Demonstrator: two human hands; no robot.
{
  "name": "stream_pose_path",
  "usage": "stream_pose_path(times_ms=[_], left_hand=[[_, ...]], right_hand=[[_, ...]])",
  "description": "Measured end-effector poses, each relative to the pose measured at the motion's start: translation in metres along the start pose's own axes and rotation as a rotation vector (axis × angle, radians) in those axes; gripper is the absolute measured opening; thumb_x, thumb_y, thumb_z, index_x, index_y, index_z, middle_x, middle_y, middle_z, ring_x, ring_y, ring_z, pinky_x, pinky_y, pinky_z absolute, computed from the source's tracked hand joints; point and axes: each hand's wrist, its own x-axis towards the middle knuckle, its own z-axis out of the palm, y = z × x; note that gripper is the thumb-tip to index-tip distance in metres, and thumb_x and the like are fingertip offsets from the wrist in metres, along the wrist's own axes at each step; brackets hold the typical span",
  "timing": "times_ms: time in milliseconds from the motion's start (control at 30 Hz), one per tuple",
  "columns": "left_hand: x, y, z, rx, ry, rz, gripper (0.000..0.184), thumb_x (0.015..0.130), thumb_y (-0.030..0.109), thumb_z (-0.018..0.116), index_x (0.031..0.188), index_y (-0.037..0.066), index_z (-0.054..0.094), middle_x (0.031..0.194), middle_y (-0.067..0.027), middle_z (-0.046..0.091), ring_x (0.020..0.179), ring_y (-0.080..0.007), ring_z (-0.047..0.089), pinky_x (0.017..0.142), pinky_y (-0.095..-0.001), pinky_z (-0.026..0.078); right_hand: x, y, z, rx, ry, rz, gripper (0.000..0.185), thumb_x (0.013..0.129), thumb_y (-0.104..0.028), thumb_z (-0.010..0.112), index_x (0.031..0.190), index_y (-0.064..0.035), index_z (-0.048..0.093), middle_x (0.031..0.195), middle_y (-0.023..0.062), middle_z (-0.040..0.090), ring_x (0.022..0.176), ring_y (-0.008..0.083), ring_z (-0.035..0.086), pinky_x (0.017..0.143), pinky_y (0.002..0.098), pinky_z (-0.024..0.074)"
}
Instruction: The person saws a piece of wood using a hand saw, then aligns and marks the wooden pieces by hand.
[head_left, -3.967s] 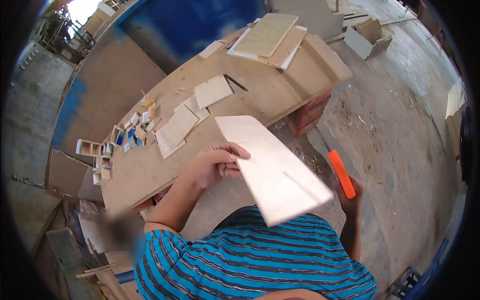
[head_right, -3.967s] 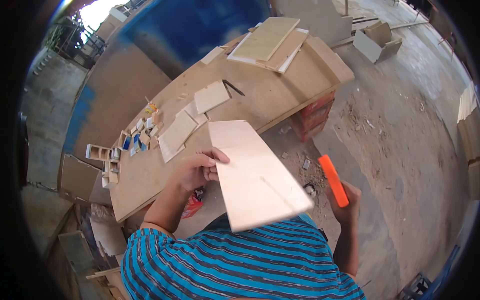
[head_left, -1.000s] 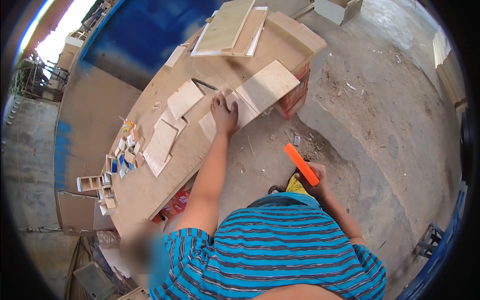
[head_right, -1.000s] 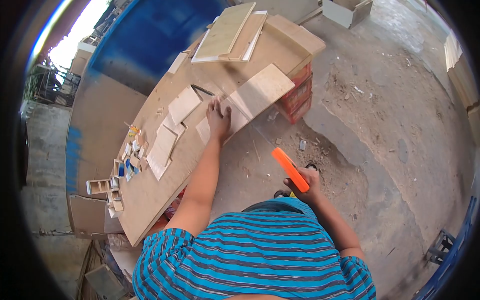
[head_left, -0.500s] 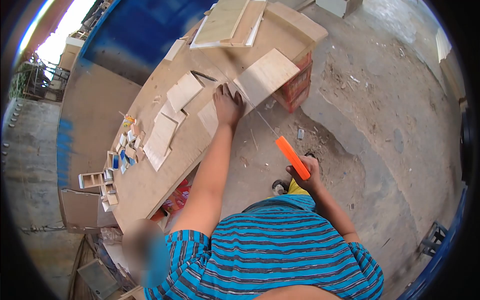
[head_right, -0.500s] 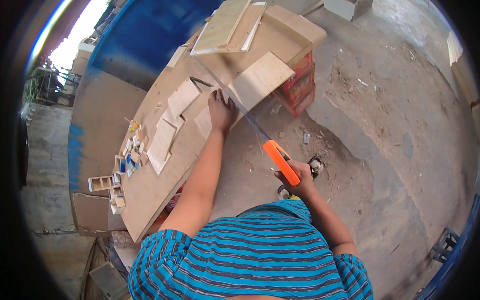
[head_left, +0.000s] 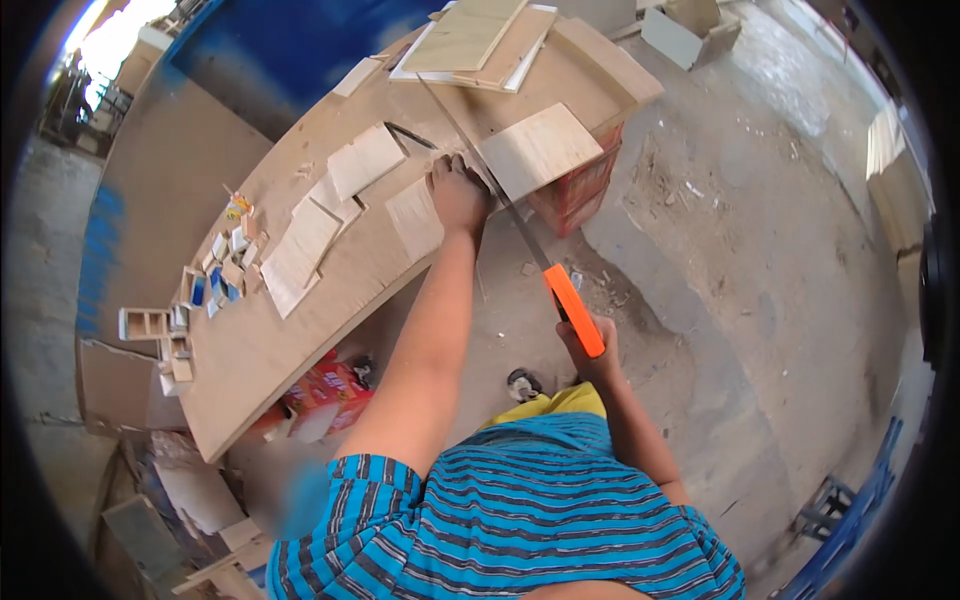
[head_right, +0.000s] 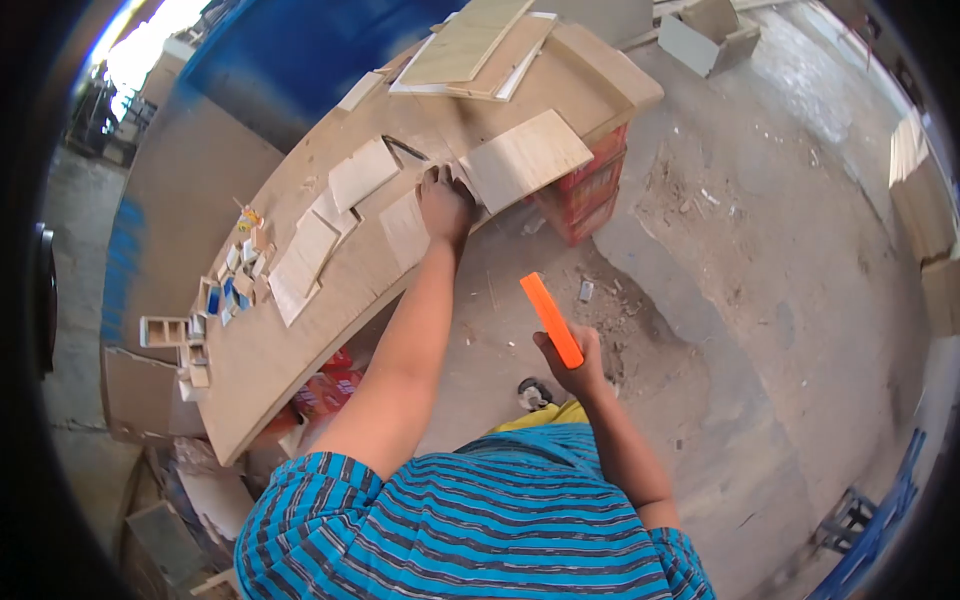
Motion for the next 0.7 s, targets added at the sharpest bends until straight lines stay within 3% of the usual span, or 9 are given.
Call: stream_pose_path(times_ms=[100,233,333,467,600,700], left_hand=[[-0.002,-0.003,0.009,0.127,0.206,0.059,0.031,0.08,0.009,0.049,0.106,-0.002,0.061,0.108,-0.0206,0.057,0.104,-0.0363,0.052,0.094,-0.0426,0.038],[-0.001,-0.005,0.008,-0.049,0.065,-0.021,0.031,0.08,0.007,0.047,0.107,-0.002,0.06,0.112,-0.021,0.056,0.108,-0.0368,0.049,0.097,-0.0426,0.036],[-0.004,-0.008,0.009,-0.031,0.056,-0.042,0.032,0.078,0.006,0.046,0.106,-0.002,0.059,0.113,-0.0204,0.054,0.111,-0.0358,0.047,0.1,-0.0433,0.032],[-0.001,-0.005,0.013,0.069,0.086,-0.076,0.03,0.079,0.008,0.046,0.105,-0.001,0.058,0.112,-0.0191,0.055,0.109,-0.0352,0.049,0.099,-0.0473,0.033],[0.0,-0.005,0.012,0.151,0.066,-0.104,0.028,0.08,0.01,0.046,0.105,0.001,0.057,0.112,-0.017,0.055,0.11,-0.0338,0.05,0.098,-0.0509,0.032],[0.002,-0.002,0.01,0.09,0.053,-0.18,0.028,0.08,0.01,0.046,0.105,0.002,0.057,0.11,-0.0164,0.055,0.111,-0.0332,0.049,0.099,-0.0499,0.033]], right_hand=[[-0.002,0.008,0.005,-0.051,0.005,-0.055,0.023,0.077,-0.014,0.07,0.066,-0.0022,0.053,0.053,0.0135,0.046,0.044,0.0263,0.045,0.046,0.0338,0.0374],[0.011,-0.015,0.005,-0.185,0.007,-0.173,0.017,0.077,-0.012,0.069,0.07,-0.0015,0.058,0.057,0.0157,0.052,0.051,0.032,0.056,0.049,0.035,0.0429],[0.049,-0.017,0.019,-0.159,-0.054,-0.113,0.016,0.077,-0.011,0.068,0.072,-0.0005,0.058,0.059,0.0156,0.054,0.053,0.0322,0.057,0.051,0.0344,0.0439],[0.052,0.035,0.041,-0.114,0.008,-0.336,0.013,0.077,-0.007,0.068,0.071,-0.0005,0.058,0.061,0.0135,0.055,0.054,0.0314,0.057,0.051,0.0348,0.0438],[0.054,0.062,0.047,-0.07,0.013,-0.424,0.015,0.076,-0.008,0.068,0.068,-0.0023,0.057,0.059,0.0118,0.053,0.052,0.0304,0.054,0.049,0.0365,0.0416],[0.031,0.115,0.034,-0.268,-0.015,-0.488,0.017,0.074,-0.012,0.071,0.067,-0.0065,0.057,0.059,0.0098,0.052,0.052,0.0295,0.054,0.048,0.0375,0.0405]])
